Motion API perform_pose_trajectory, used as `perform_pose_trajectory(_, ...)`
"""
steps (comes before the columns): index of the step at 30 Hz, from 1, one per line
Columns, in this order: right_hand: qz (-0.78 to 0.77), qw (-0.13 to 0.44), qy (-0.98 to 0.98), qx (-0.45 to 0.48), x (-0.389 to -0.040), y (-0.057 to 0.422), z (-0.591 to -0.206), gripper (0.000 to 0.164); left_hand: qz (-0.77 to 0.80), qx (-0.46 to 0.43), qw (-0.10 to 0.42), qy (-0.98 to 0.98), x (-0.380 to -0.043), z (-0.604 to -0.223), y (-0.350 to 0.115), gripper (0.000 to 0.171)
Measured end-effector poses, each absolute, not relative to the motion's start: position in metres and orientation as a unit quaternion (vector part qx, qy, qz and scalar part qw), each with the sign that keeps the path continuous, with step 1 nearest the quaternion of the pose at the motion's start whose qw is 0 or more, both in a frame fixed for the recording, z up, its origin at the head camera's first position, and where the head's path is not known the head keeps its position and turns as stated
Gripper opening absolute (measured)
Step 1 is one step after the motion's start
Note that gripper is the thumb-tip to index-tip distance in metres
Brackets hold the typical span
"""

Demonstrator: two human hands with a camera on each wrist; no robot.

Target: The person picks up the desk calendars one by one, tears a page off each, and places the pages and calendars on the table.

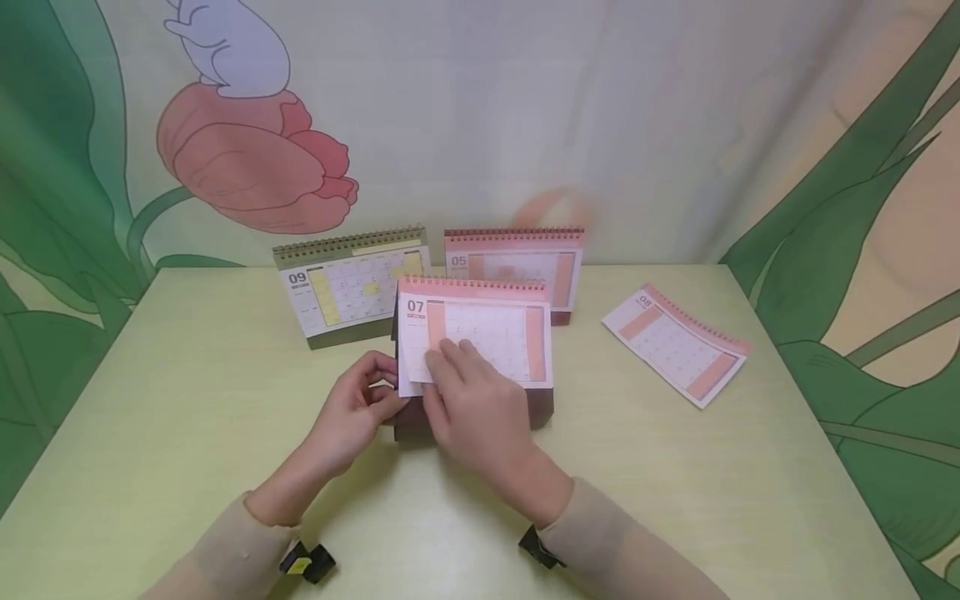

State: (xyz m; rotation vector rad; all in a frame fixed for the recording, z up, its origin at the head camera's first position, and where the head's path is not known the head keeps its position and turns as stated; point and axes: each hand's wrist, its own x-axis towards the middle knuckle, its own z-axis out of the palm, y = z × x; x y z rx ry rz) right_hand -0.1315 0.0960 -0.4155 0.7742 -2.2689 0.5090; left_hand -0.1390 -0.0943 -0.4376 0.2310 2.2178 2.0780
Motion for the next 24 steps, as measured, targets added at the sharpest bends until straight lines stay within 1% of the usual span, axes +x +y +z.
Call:
perform_pose_trajectory(4,0.196,0.345,-0.866,0.306,-0.131,0.092,-0.412,0.028,0.674,0.084,0.036,0.733,-0.137,-0.438,-0.092,0.027)
perform_pose_trajectory(7,0.229,0.344,-0.857,0.308,-0.133,0.094,-0.413,0.023,0.676,0.079,0.037,0.731,-0.136,-0.44,-0.091,0.027)
perform_pose_trajectory(11,0.33,0.314,-0.843,0.284,-0.135,0.1,-0.418,0.016,0.685,0.056,0.048,0.725,-0.134,-0.442,-0.091,0.027)
perform_pose_trajectory(14,0.426,0.283,-0.827,0.233,-0.135,0.105,-0.42,0.016,0.682,0.044,0.051,0.728,-0.134,-0.443,-0.091,0.026)
perform_pose_trajectory(17,0.513,0.249,-0.804,0.167,-0.134,0.107,-0.421,0.023,0.681,0.043,0.053,0.729,-0.133,-0.443,-0.09,0.024)
perform_pose_trajectory(20,0.612,0.198,-0.758,0.103,-0.132,0.107,-0.422,0.029,0.686,0.042,0.057,0.724,-0.134,-0.443,-0.089,0.023)
perform_pose_trajectory(24,0.724,0.143,-0.674,0.018,-0.129,0.104,-0.42,0.036,0.698,0.016,0.079,0.711,-0.135,-0.448,-0.09,0.022)
